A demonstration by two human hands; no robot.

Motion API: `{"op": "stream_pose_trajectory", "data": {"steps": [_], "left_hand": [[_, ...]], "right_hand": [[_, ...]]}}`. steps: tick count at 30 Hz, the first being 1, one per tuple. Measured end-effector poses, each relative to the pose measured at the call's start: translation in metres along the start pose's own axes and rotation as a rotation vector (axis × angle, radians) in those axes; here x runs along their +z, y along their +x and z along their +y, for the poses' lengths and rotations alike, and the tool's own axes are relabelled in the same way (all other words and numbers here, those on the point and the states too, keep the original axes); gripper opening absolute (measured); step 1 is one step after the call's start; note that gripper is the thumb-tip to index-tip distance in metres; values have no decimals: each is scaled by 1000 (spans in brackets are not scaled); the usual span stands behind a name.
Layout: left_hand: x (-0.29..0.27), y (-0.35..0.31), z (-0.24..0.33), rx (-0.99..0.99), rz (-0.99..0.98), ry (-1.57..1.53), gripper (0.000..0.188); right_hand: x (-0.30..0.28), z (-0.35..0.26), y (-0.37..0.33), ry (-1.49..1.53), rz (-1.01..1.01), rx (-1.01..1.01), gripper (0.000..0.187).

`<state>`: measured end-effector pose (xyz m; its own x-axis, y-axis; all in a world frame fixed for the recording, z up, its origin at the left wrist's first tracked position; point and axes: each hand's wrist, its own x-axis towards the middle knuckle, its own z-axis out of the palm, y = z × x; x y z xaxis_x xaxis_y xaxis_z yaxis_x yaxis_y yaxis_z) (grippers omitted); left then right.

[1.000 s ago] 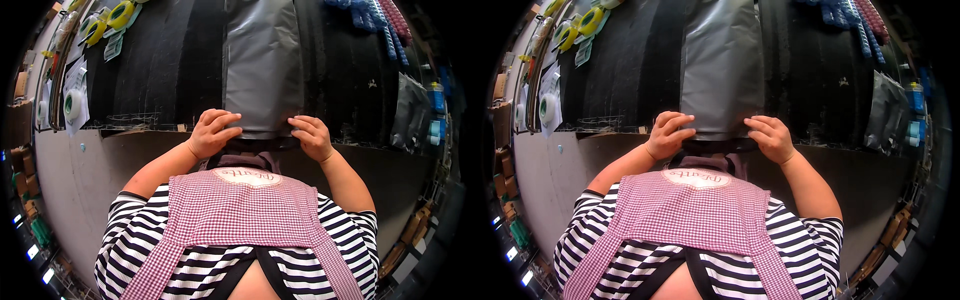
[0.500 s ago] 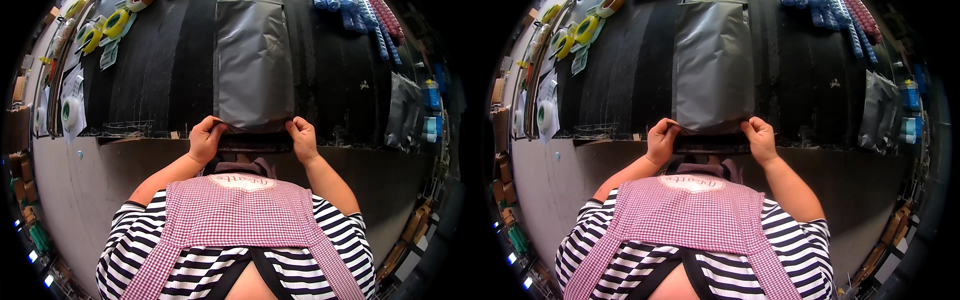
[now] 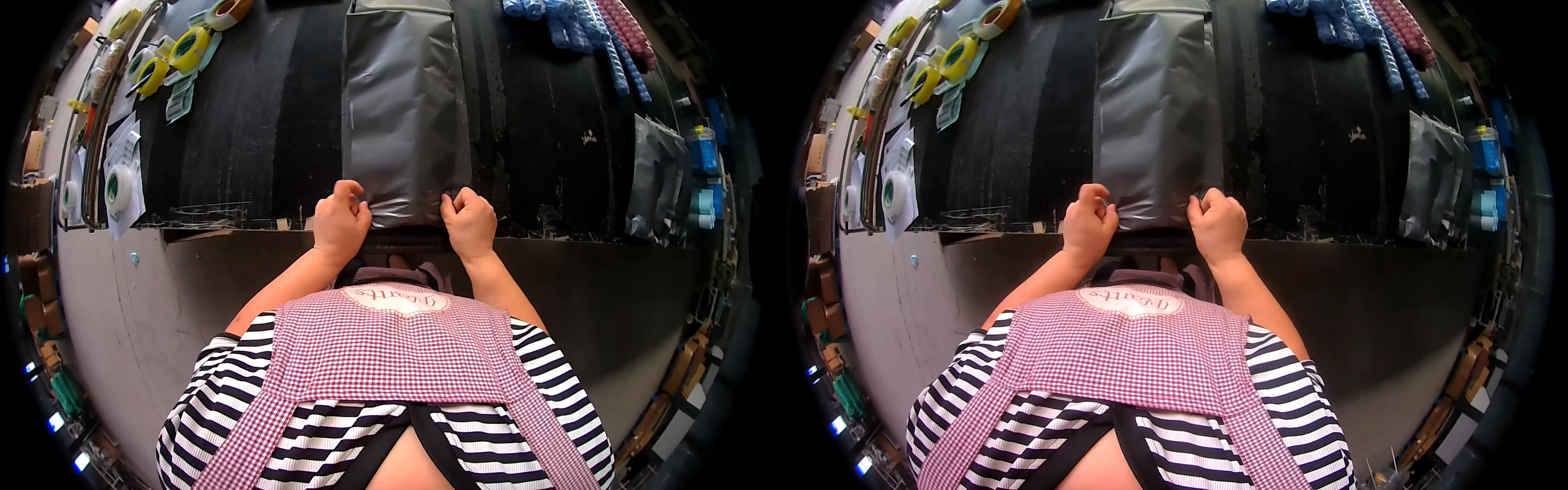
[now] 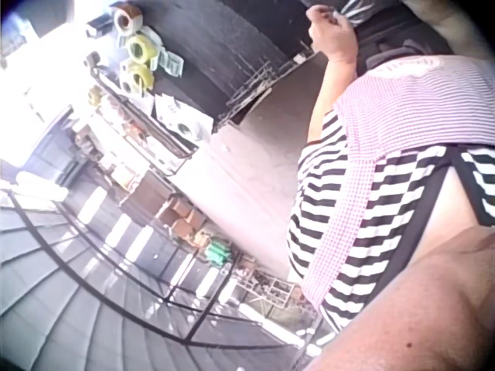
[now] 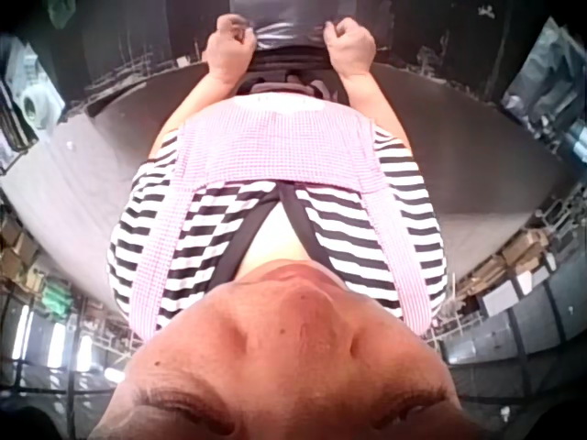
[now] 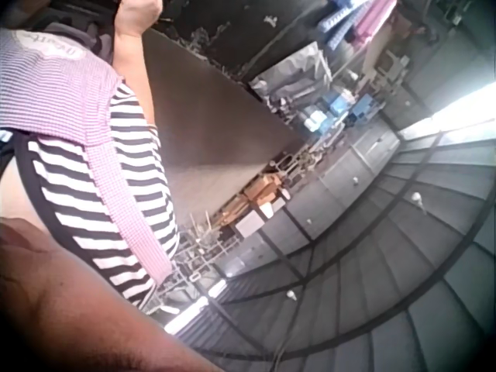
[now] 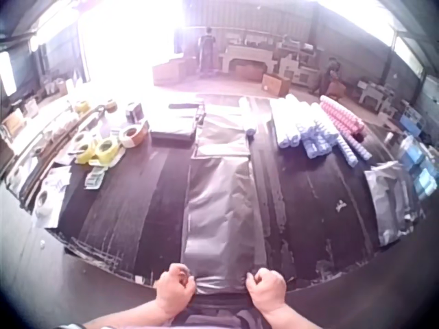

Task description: The person places blue foam rollers into gray plastic bags, folds the bags over by hand, and applies adhesive tape from a dispenser to seal the packages one at a time.

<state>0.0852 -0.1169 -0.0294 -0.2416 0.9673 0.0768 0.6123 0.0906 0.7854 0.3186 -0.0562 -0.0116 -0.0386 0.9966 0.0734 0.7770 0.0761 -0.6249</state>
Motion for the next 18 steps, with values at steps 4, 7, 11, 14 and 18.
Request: {"op": "stream_pose_trajectory", "data": {"steps": [4, 7, 11, 14, 18], "left_hand": [[-4, 9, 11, 69, -64, 224, 21], [-27, 12, 33, 437, 96, 413, 19], [-12, 5, 42, 475, -101, 128, 45], [-3, -5, 30, 465, -197, 149, 57], [-33, -6, 50, 165, -246, -192, 49]], "right_hand": [[-4, -1, 3, -98, -133, 52, 23], [-23, -9, 7, -104, -16, 17, 28], [-17, -51, 27, -13, 36, -221, 60], [-4, -103, 57, -353, -406, 11, 105], [1, -105, 76, -376, -460, 99, 115]]}}
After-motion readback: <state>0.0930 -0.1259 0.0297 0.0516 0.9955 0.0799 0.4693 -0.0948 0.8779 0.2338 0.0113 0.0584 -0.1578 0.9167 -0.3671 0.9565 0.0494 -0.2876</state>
